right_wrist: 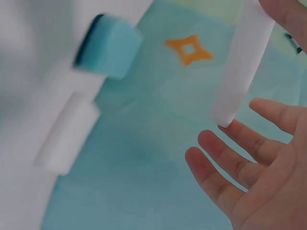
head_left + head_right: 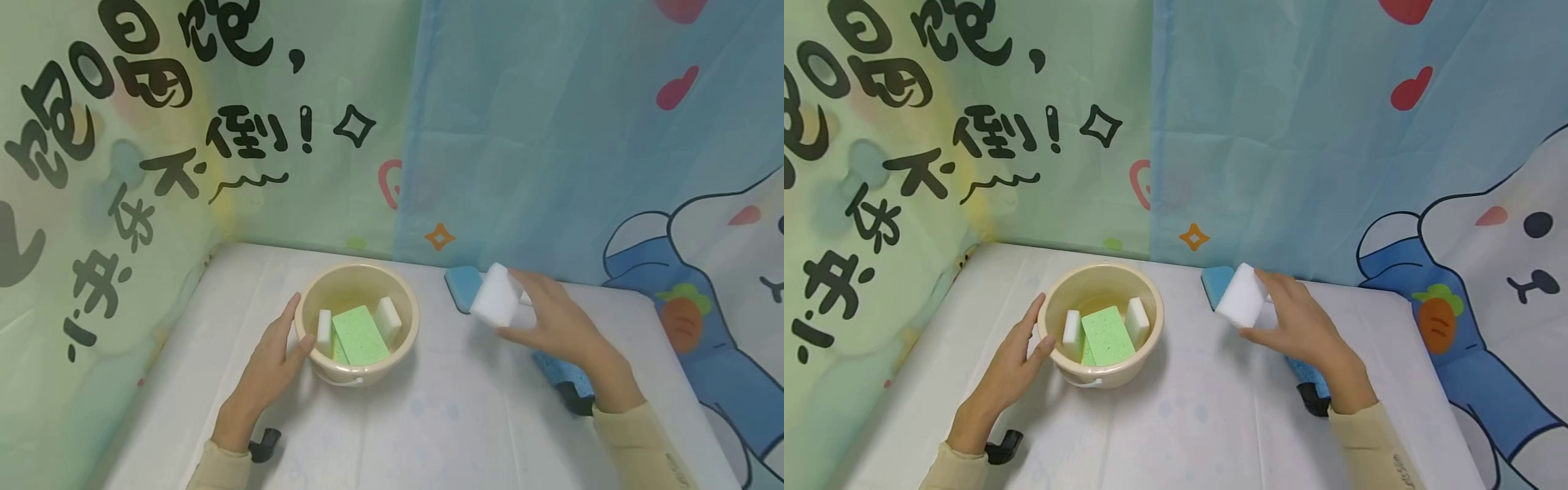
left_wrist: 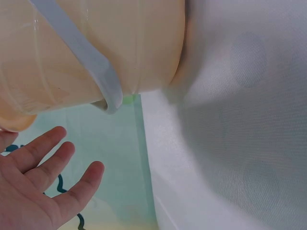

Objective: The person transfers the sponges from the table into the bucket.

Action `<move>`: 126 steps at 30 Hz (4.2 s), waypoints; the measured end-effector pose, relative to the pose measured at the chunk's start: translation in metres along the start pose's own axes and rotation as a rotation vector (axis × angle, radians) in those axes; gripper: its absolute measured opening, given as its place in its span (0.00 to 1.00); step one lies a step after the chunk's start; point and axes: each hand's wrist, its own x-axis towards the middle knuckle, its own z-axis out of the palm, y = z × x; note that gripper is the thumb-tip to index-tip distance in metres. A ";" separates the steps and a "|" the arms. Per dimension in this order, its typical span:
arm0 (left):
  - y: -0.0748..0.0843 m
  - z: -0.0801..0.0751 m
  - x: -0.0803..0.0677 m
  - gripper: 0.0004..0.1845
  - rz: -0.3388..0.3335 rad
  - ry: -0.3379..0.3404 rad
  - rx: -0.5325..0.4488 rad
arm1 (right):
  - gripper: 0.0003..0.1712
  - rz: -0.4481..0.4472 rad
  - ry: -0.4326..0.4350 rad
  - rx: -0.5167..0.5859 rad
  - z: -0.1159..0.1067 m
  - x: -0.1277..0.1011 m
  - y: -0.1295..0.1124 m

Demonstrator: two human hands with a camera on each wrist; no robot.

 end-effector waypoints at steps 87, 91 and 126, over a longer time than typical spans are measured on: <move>0.002 -0.001 -0.002 0.39 -0.050 -0.006 0.024 | 0.38 -0.401 -0.134 0.007 0.043 0.073 -0.112; 0.001 -0.001 -0.002 0.39 -0.046 -0.003 0.026 | 0.40 -0.352 -0.137 0.025 0.039 0.069 -0.102; 0.001 0.000 -0.003 0.39 -0.031 0.007 0.001 | 0.38 -0.025 -0.046 -0.003 0.028 0.050 0.013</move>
